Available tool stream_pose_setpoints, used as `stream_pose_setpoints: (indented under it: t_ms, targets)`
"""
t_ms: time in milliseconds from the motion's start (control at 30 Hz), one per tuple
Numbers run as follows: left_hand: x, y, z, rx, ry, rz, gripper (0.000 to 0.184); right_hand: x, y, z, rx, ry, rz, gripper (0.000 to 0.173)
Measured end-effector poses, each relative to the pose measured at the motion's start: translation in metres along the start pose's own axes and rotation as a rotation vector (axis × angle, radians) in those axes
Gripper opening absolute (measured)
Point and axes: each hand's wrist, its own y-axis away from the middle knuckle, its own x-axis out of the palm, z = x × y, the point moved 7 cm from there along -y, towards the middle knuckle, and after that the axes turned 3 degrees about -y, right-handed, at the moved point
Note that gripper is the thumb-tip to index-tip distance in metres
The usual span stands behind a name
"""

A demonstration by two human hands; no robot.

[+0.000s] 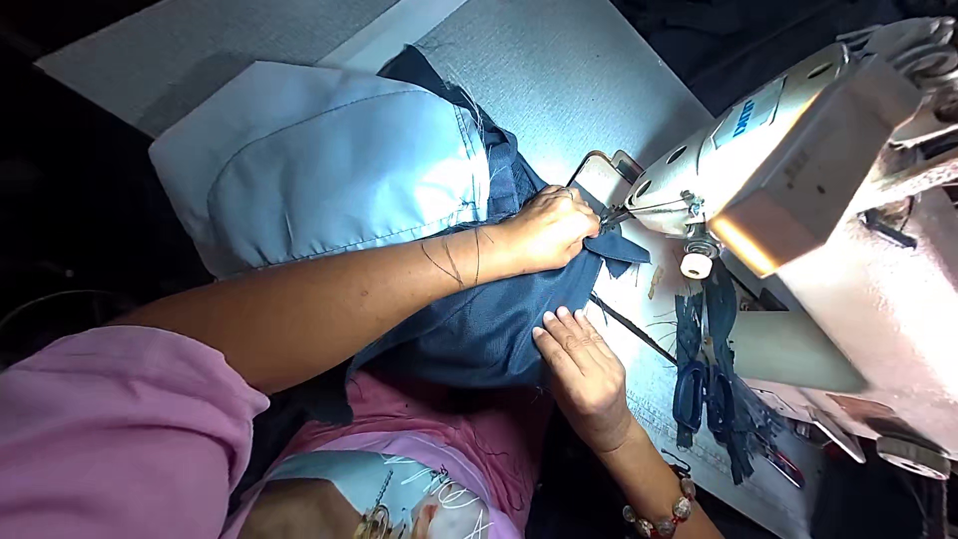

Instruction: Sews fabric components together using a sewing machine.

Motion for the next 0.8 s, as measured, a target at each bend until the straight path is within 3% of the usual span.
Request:
stream_pose_setpoints:
  t_ms: [67, 133, 167, 200, 233, 267, 300, 333, 667, 800]
  targets:
    - [0.009, 0.003, 0.009, 0.100, 0.020, -0.188, 0.022, 0.001, -0.001, 0.002, 0.013, 0.013, -0.006, 0.021]
    - [0.009, 0.003, 0.011, 0.105, 0.040, -0.206, 0.022, 0.003, -0.002, 0.002, 0.026, 0.014, -0.005, 0.021]
    - [0.004, 0.001, 0.009, 0.062, 0.048, -0.162, 0.021, 0.003, -0.002, 0.001, 0.033, 0.008, -0.007, 0.021]
    - [-0.004, -0.004, 0.004, -0.024, 0.043, -0.009, 0.022, 0.003, -0.003, 0.000, 0.041, 0.001, -0.010, 0.021]
    - [-0.012, -0.011, 0.000, -0.139, 0.030, 0.297, 0.026, 0.004, -0.004, -0.001, 0.050, -0.004, -0.012, 0.020]
    - [-0.004, -0.008, 0.008, -0.022, 0.047, 0.015, 0.022, 0.005, -0.005, -0.003, 0.058, -0.010, -0.014, 0.020]
    - [0.004, -0.008, 0.016, 0.069, 0.052, -0.120, 0.020, 0.006, -0.006, -0.004, 0.065, -0.013, -0.016, 0.020]
    - [0.008, -0.009, 0.022, 0.117, 0.046, -0.149, 0.020, 0.007, -0.007, -0.006, 0.070, -0.015, -0.019, 0.020]
    - [0.008, -0.035, 0.038, 0.120, 0.015, -0.060, 0.023, 0.011, -0.013, -0.025, 0.141, -0.028, -0.020, 0.024]
    - [-0.014, -0.036, 0.024, 0.089, 0.049, -0.039, 0.018, 0.013, -0.014, -0.029, 0.199, -0.025, -0.013, 0.027]
